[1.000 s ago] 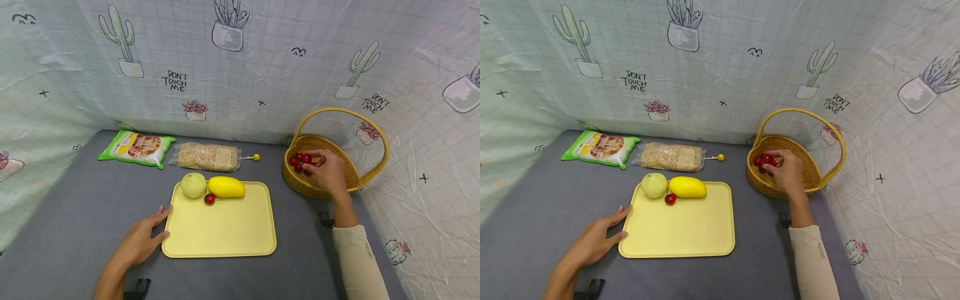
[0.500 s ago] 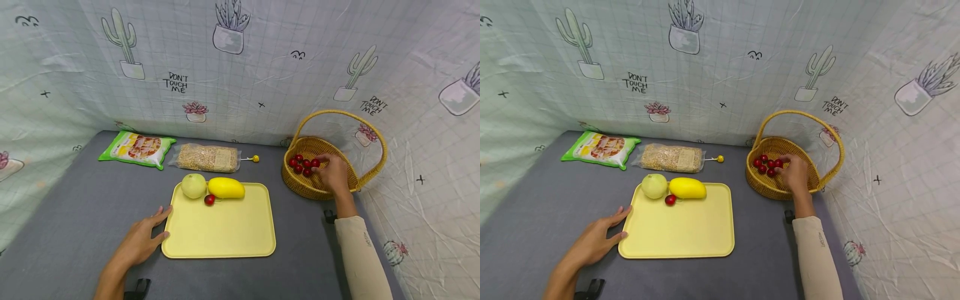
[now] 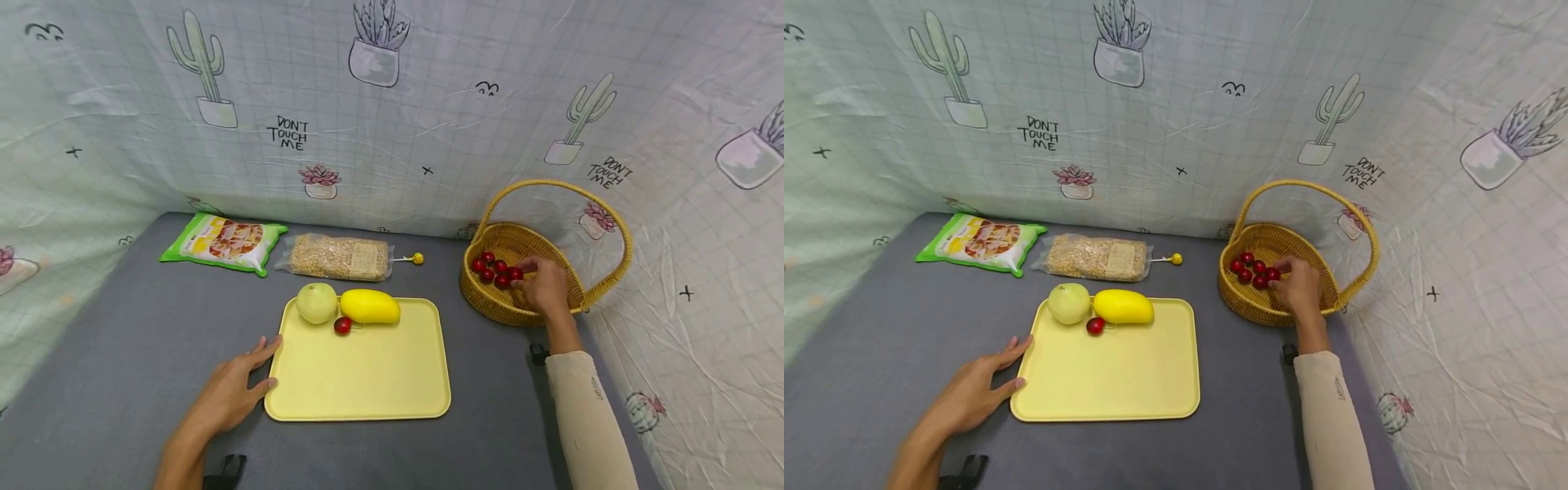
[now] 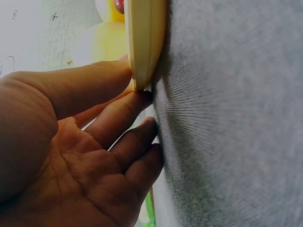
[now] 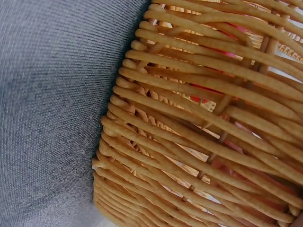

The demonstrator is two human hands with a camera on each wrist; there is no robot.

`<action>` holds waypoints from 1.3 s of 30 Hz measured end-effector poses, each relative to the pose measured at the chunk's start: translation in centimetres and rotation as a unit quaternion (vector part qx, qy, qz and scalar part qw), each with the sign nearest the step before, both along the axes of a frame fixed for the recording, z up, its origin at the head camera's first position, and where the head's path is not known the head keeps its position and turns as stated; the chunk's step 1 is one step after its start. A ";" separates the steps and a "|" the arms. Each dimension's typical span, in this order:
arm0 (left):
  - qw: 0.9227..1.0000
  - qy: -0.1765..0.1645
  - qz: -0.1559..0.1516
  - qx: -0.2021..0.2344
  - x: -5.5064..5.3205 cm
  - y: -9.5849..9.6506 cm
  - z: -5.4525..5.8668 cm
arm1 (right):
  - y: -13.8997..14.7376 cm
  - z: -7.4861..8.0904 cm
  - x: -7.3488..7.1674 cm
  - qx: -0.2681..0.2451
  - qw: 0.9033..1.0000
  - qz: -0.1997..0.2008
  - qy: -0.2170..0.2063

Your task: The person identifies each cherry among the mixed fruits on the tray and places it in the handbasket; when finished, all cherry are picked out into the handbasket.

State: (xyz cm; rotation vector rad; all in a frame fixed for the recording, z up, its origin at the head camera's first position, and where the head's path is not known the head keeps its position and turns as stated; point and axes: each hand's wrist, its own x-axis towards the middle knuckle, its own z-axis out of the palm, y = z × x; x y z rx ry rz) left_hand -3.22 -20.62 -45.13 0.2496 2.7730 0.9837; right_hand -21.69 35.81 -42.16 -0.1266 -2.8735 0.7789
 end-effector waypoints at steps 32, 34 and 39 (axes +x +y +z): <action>1.000 0.019 0.000 0.018 0.3 0.0 -0.2 | -0.1 -0.3 0.1 -0.005 0.998 0.036 0.041; 1.000 0.020 -0.001 0.019 0.3 0.0 -0.3 | -0.2 -0.4 0.1 -0.009 0.997 0.034 0.066; 1.000 0.021 -0.002 0.019 0.2 -0.1 -0.2 | -0.4 -0.6 0.2 -0.023 0.992 0.027 0.120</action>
